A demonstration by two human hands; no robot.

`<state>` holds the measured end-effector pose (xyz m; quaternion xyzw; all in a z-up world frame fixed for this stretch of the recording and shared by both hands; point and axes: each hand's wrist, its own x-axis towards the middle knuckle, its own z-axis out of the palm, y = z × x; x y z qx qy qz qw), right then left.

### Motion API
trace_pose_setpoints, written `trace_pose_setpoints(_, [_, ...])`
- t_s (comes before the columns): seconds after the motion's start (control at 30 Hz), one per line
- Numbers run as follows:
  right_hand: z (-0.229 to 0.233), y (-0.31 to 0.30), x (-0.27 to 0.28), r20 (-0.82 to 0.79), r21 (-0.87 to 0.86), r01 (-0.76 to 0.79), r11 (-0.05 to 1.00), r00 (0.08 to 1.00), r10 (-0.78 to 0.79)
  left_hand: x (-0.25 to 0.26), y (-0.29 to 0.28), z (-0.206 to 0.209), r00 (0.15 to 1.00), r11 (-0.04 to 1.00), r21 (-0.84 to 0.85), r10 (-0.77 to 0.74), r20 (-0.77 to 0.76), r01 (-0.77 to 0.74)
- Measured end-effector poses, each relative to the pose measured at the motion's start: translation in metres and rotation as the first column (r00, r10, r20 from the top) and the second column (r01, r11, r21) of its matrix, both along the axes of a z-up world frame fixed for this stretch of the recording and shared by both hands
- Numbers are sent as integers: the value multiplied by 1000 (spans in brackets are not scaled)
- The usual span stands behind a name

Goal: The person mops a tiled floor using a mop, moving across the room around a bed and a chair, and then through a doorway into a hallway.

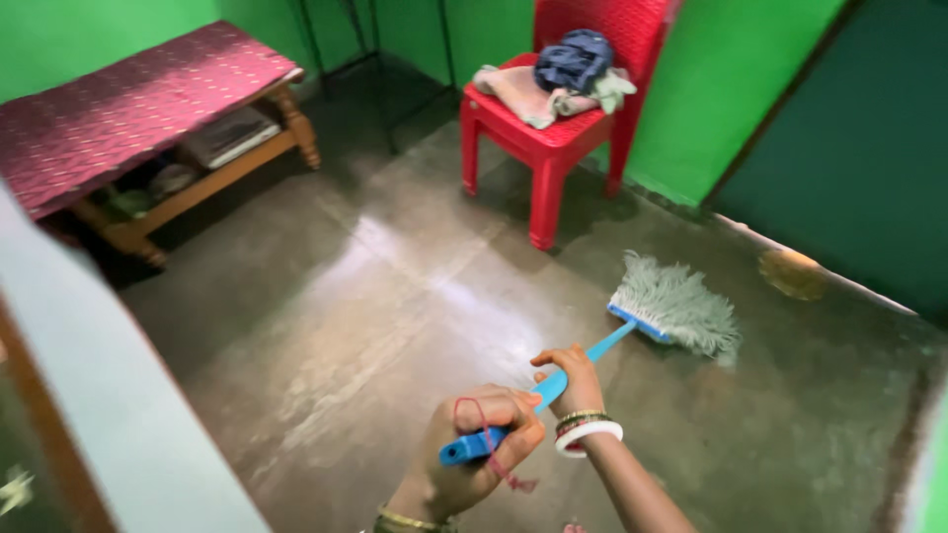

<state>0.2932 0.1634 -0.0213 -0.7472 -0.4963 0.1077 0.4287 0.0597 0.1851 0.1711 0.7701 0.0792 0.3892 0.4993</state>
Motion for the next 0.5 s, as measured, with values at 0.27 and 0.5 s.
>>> trace_pose_setpoints(0.27, [31,-58,-141,-148,103,-95,990,983,110,-108,-33,73,999,1000,1,-17,-47,17])
trace_pose_setpoints(0.5, [63,-38,-96,-276,202,-215,955,924,266,-51,-31,44,999,998,-61,-23,28,25])
